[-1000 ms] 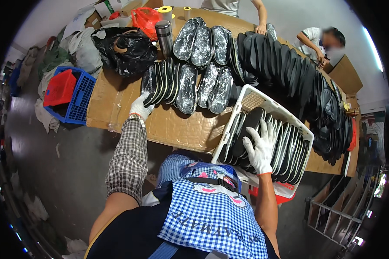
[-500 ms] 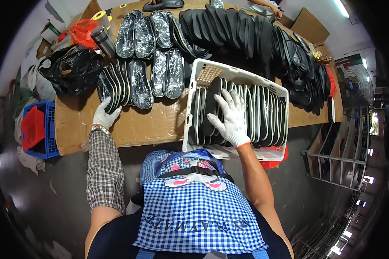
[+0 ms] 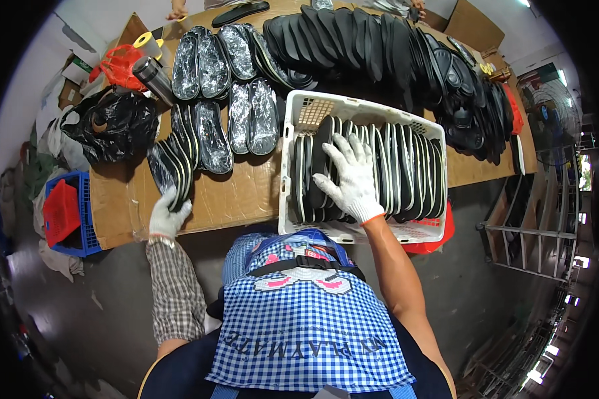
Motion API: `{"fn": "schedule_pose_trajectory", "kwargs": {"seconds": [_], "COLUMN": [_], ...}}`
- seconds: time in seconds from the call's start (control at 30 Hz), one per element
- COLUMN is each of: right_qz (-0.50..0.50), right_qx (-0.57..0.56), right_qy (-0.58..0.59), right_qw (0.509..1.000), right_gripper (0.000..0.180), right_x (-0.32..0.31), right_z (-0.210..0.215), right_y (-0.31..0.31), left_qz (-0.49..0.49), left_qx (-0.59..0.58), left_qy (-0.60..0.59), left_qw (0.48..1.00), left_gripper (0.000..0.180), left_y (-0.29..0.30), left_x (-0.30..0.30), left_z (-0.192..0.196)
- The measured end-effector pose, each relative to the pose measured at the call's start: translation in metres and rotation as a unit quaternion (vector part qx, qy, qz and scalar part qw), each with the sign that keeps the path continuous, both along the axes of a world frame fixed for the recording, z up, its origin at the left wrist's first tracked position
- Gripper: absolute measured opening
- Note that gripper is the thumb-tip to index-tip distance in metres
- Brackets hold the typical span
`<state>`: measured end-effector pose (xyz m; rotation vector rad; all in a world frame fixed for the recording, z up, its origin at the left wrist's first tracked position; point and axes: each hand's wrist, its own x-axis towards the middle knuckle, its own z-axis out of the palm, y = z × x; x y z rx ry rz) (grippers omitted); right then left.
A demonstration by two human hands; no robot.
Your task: The person picks up black slipper soles from a table and places them into a white plastic crate. They repeatedly pick up pairs of soles, some wrapped in plastic, and stack them vertically inside the crate.
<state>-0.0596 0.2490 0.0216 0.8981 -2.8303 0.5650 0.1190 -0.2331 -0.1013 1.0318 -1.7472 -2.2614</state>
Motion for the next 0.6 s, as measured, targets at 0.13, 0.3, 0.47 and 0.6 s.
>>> {"fn": "schedule_pose_trajectory", "kwargs": {"seconds": [0.13,0.3,0.47,0.6], "right_qz": [0.003,0.012,0.012,0.017], "right_qx": [-0.01,0.007,0.007,0.0], "right_qy": [0.005,0.008,0.011,0.013], "right_qw": [1.0,1.0,1.0,1.0], "right_gripper": [0.069,0.071,0.07,0.07], "right_x": [-0.002,-0.001,-0.001,-0.002], "right_z": [-0.001,0.007,0.001,0.007], "right_y": [-0.003,-0.009,-0.007,-0.01], "left_qz": [0.149,0.032,0.19,0.211], "left_qx": [0.249,-0.068,0.178,0.075], "left_qy": [-0.032,0.008,-0.038,0.007], "left_qw": [0.956,0.997,0.965,0.975], "left_gripper": [0.029,0.033,0.029,0.03], "left_y": [0.022,0.028,0.028,0.018], "left_x": [0.03,0.041,0.026,0.029], "left_z": [0.006,-0.027,0.015,0.028]}}
